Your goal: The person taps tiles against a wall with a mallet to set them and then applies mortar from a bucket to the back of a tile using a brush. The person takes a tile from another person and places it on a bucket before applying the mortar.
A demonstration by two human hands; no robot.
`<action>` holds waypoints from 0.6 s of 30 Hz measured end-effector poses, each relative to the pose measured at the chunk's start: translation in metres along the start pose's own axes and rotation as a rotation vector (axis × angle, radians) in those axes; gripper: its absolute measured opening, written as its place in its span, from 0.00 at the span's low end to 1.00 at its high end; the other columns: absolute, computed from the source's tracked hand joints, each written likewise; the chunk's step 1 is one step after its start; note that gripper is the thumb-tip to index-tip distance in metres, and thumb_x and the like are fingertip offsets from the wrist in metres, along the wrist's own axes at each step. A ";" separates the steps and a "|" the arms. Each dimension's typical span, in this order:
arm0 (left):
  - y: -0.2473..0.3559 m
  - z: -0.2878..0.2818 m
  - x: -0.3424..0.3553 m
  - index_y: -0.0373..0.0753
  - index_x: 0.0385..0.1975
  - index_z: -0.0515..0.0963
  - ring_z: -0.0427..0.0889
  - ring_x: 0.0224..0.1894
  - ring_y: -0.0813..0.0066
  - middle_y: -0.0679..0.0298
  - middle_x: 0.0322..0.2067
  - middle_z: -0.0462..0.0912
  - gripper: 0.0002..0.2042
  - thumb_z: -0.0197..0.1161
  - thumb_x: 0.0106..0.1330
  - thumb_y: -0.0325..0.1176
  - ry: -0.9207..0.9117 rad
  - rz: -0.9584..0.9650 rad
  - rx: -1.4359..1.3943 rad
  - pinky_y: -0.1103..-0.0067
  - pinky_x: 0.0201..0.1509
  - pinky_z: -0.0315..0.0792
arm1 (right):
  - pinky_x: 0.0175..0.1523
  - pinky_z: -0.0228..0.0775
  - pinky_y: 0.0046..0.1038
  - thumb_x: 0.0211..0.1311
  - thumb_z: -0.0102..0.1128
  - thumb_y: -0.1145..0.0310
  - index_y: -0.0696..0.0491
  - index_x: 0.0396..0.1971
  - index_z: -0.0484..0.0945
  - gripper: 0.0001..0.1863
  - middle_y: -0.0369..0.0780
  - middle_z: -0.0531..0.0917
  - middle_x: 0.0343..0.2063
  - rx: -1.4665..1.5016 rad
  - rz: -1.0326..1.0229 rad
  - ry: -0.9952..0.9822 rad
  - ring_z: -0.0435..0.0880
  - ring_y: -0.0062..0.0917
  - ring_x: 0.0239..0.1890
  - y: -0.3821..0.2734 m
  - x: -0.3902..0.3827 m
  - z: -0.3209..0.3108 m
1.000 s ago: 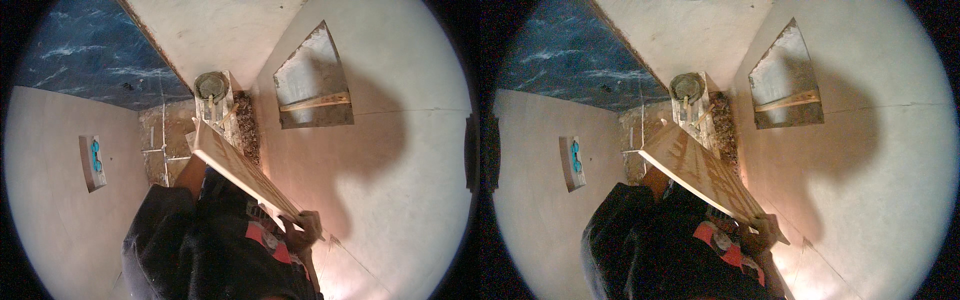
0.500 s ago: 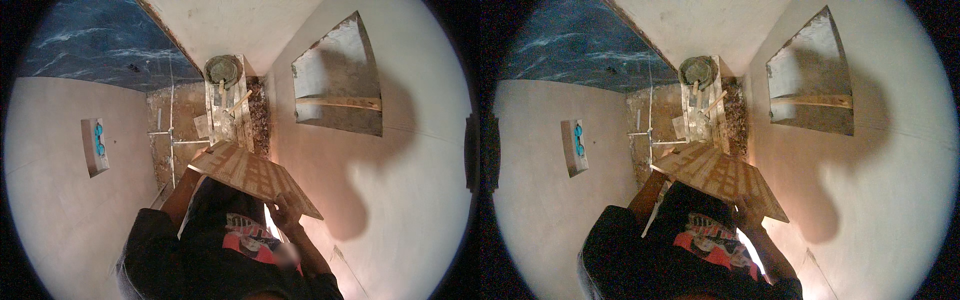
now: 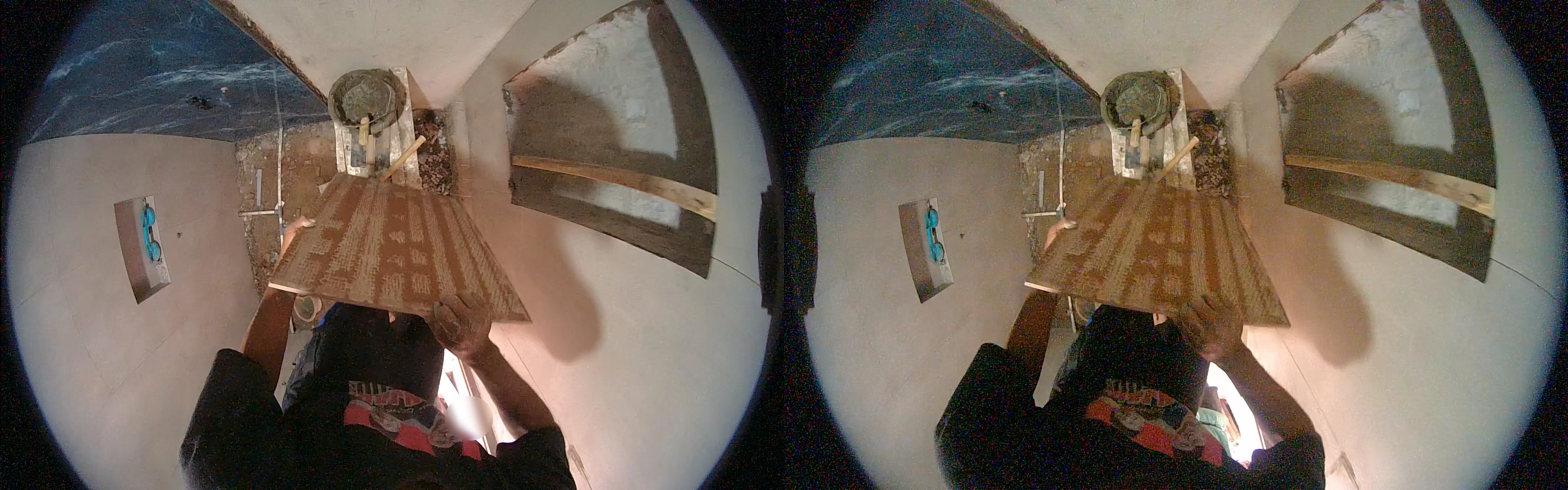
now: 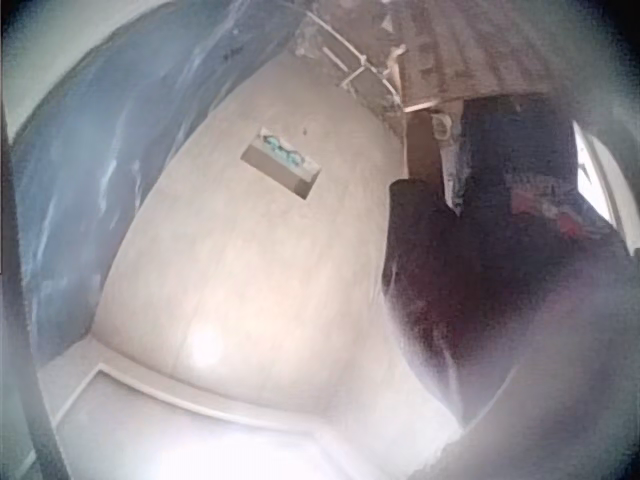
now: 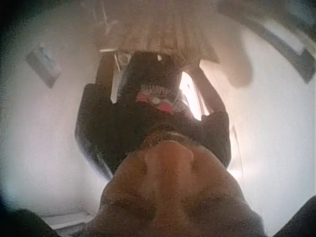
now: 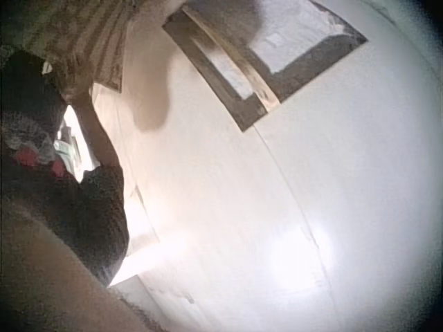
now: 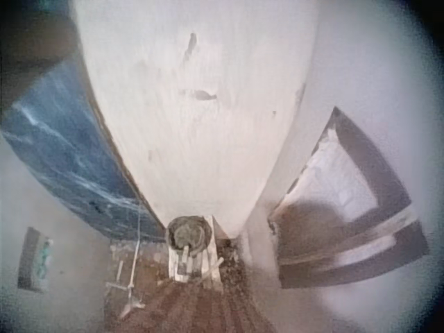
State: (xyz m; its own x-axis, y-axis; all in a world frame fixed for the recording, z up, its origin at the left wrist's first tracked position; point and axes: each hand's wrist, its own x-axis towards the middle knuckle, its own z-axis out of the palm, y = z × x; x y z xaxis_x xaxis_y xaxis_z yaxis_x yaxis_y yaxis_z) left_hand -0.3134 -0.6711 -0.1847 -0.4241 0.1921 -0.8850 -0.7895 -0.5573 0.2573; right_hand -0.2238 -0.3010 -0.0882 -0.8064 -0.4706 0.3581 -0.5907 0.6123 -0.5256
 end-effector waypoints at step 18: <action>-0.054 -0.260 0.292 0.29 0.50 0.78 0.86 0.41 0.63 0.51 0.45 0.84 0.23 0.62 0.65 0.44 -0.171 0.757 -0.029 0.68 0.46 0.82 | 0.43 0.73 0.34 0.45 0.59 0.59 0.46 0.30 0.78 0.11 0.35 0.78 0.33 -0.104 -0.391 -0.068 0.81 0.30 0.40 0.092 -0.035 0.155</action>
State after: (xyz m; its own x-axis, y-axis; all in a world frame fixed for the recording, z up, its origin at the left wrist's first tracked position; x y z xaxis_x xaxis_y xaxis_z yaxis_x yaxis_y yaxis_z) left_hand -0.2795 -0.7947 -0.5576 -0.9077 -0.1285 -0.3995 -0.2467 -0.6068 0.7556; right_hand -0.2457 -0.3270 -0.2682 -0.5191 -0.7191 0.4619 -0.8547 0.4385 -0.2779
